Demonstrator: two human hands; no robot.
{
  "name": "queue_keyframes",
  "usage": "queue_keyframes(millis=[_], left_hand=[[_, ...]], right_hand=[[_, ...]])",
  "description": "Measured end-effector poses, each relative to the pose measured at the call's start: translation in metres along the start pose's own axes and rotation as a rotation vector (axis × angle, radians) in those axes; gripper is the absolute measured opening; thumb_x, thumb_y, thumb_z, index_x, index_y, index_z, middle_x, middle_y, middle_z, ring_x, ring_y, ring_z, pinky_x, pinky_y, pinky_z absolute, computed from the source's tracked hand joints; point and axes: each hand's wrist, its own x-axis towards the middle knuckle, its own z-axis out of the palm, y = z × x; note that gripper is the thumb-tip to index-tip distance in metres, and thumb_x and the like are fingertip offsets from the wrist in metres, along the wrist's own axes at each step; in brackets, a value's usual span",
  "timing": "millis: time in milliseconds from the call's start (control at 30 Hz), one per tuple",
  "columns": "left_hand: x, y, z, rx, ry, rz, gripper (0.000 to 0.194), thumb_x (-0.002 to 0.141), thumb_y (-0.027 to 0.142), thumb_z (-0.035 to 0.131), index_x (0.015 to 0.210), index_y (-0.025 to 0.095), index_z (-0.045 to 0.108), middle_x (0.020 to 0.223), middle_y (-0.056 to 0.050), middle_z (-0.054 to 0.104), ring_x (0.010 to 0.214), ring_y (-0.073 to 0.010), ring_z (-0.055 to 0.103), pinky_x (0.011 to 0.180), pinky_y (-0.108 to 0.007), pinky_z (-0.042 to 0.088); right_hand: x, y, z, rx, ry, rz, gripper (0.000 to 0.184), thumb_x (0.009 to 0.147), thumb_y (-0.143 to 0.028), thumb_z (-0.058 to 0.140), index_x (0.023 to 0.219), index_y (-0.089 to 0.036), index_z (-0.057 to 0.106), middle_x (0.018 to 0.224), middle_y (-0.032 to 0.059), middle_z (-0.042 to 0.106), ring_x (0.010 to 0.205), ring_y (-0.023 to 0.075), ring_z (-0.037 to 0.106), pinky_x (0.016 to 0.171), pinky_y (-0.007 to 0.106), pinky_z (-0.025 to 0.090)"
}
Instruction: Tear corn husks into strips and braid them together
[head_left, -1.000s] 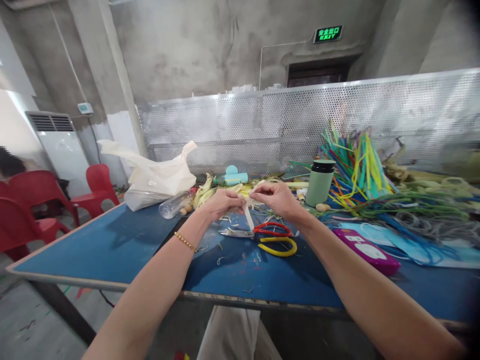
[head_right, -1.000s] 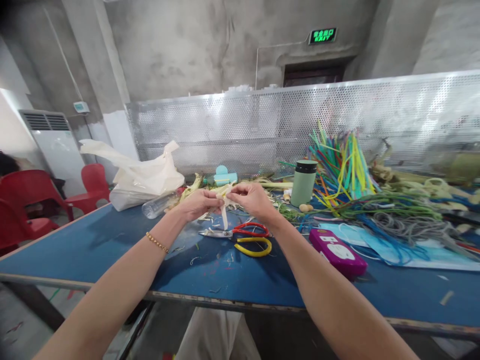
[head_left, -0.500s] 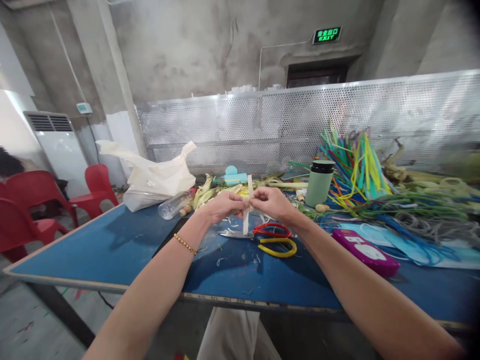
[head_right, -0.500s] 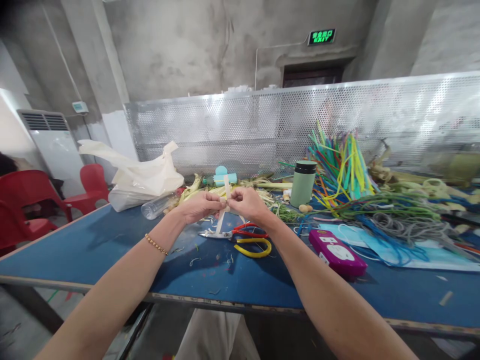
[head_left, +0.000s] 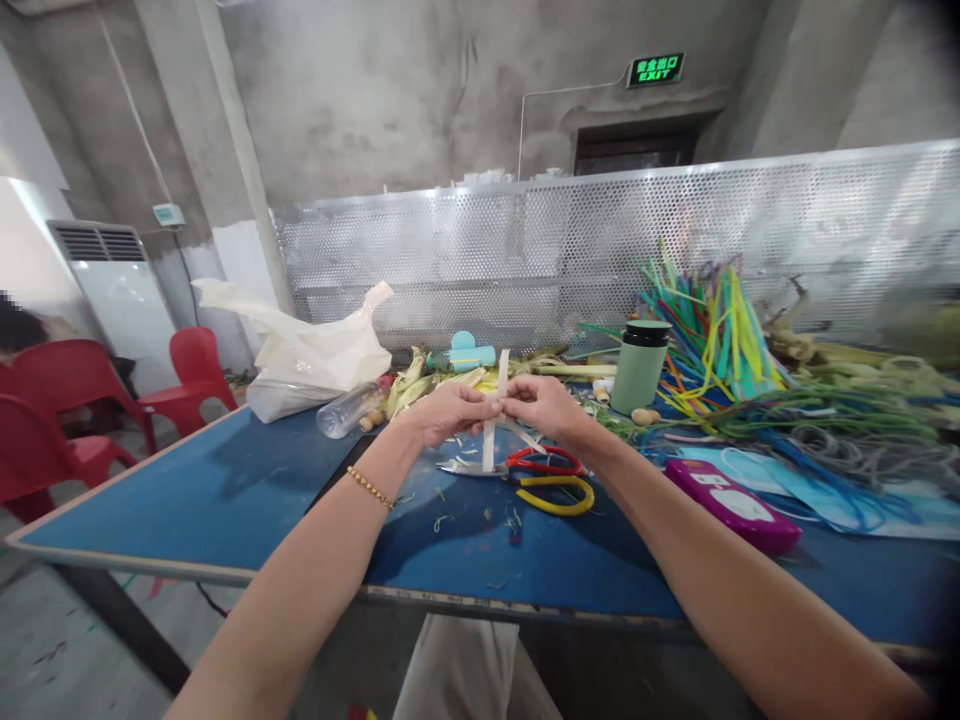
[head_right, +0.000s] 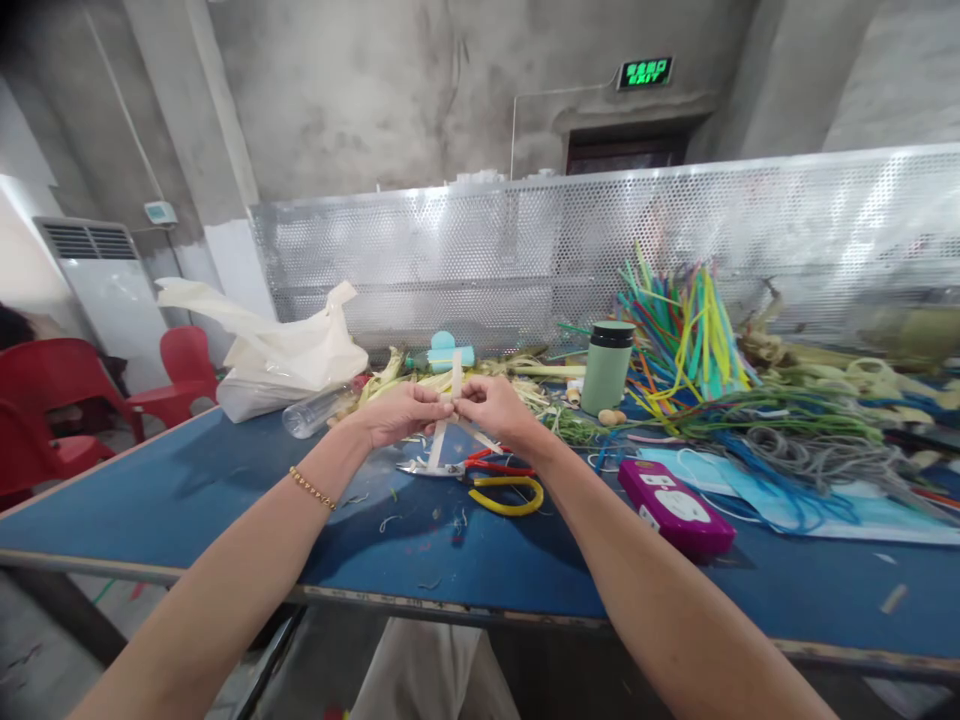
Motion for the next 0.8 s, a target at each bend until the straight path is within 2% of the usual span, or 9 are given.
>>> queue_keyframes(millis=[133,267,400,500,633,800], left_hand=[[0.001,0.001,0.001,0.046,0.053,0.002,0.025,0.062,0.027,0.080,0.064,0.009,0.064,0.056,0.002,0.052,0.051,-0.0052,0.045,0.051,-0.023,0.030],[0.000,0.004,0.002,0.062,0.099,-0.012,0.019,0.062,0.021,0.078,0.061,0.009,0.063,0.056,0.001,0.053,0.050,-0.0050,0.044,0.051,-0.023,0.031],[-0.001,0.005,0.000,0.097,0.123,-0.014,0.018,0.062,0.020,0.077,0.060,0.010,0.062,0.056,0.001,0.052,0.049,-0.0050,0.043,0.049,-0.023,0.030],[-0.001,0.005,-0.003,0.157,0.117,0.013,0.022,0.062,0.022,0.077,0.055,0.011,0.058,0.053,0.003,0.049,0.048,-0.0050,0.043,0.048,-0.022,0.028],[-0.002,0.003,-0.004,0.223,0.098,0.034,0.026,0.062,0.025,0.077,0.053,0.012,0.056,0.051,0.004,0.045,0.047,-0.0050,0.041,0.047,-0.022,0.027],[-0.002,0.002,-0.004,0.273,0.075,0.017,0.023,0.061,0.025,0.076,0.055,0.012,0.058,0.051,0.003,0.048,0.048,-0.0059,0.043,0.048,-0.022,0.031]], right_hand=[[-0.001,-0.003,-0.001,-0.010,-0.010,0.011,0.021,0.069,-0.035,0.064,0.067,-0.015,0.061,0.062,0.0010,0.059,0.057,0.0116,0.050,0.055,0.025,0.038],[-0.004,-0.008,-0.015,-0.049,-0.061,0.030,0.028,0.078,-0.041,0.059,0.074,-0.014,0.065,0.059,0.0011,0.057,0.055,0.0119,0.050,0.055,0.026,0.038],[-0.006,-0.010,-0.035,-0.127,-0.227,0.051,0.022,0.074,-0.037,0.064,0.075,-0.015,0.069,0.065,0.0026,0.061,0.058,0.0118,0.051,0.055,0.026,0.037],[-0.006,-0.009,-0.042,-0.152,-0.284,0.049,0.021,0.073,-0.036,0.064,0.075,-0.016,0.070,0.069,0.0022,0.063,0.060,0.0116,0.051,0.056,0.025,0.037],[-0.006,-0.010,-0.039,-0.172,-0.316,0.034,0.020,0.071,-0.036,0.066,0.072,-0.016,0.067,0.066,0.0007,0.060,0.059,0.0114,0.048,0.055,0.025,0.036],[-0.005,-0.008,-0.031,-0.203,-0.258,-0.020,0.012,0.068,-0.026,0.062,0.069,-0.015,0.064,0.064,0.0005,0.060,0.058,0.0115,0.049,0.055,0.024,0.037]])
